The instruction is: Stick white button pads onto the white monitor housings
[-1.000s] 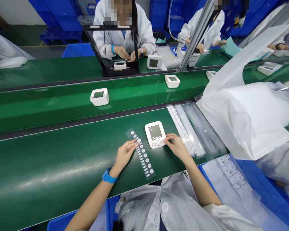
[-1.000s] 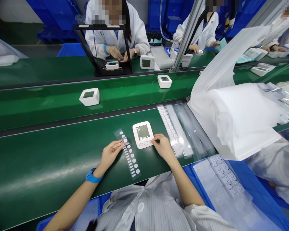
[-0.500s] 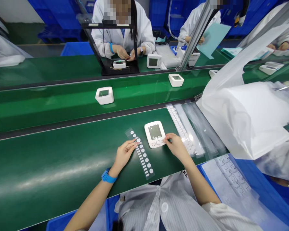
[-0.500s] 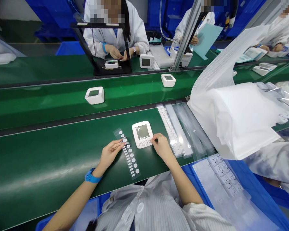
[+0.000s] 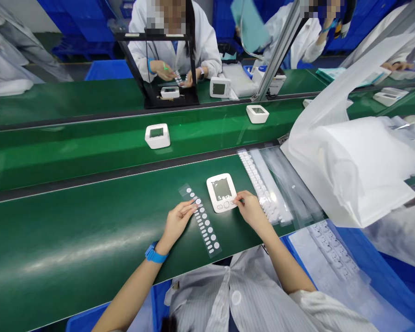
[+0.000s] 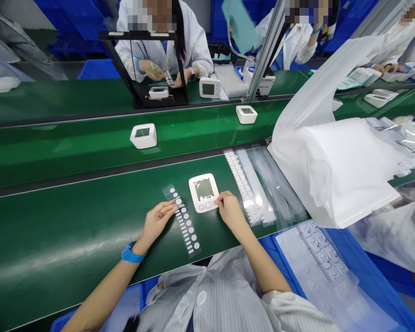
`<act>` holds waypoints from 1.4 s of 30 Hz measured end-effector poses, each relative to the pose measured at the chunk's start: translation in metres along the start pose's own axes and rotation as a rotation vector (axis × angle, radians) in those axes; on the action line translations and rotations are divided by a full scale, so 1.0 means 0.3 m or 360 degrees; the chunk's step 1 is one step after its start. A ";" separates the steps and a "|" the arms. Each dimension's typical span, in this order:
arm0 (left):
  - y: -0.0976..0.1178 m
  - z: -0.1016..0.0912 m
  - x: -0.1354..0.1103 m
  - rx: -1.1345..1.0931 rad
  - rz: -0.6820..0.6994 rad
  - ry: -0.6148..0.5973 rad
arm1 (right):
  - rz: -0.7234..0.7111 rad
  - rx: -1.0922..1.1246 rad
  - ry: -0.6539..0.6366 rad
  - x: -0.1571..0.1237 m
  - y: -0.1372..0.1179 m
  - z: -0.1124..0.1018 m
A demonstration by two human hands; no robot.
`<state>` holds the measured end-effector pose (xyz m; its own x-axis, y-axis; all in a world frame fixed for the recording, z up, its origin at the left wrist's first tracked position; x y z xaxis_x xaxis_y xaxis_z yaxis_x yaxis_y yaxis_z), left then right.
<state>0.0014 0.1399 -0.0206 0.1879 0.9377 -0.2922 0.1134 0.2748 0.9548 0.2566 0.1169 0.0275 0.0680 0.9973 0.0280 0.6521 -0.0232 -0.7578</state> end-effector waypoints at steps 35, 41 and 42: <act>0.057 0.157 0.056 -0.0638 -0.0111 -0.0364 | 0.0183 0.0902 -0.0104 -0.032 0.052 0.068; 0.069 0.129 0.050 -0.0774 -0.0165 -0.0439 | 0.0467 0.1436 -0.0248 0.033 0.012 0.059; 0.069 0.122 0.051 -0.0770 -0.0161 -0.0432 | 0.0452 0.1427 -0.0208 0.079 0.009 0.038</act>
<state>0.0423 0.1523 -0.0073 0.4507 0.8310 -0.3261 -0.3045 0.4865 0.8189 0.2515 0.1413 0.0188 0.0148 0.9637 -0.2665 -0.2024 -0.2581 -0.9447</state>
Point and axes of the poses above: each hand's wrist, its own x-axis towards the middle knuckle, its own z-axis out of the palm, y = z × x, the point moved 8 cm from there along x, towards the middle knuckle, and after that the axes turned 7 degrees about -z, right-handed, at the moved point
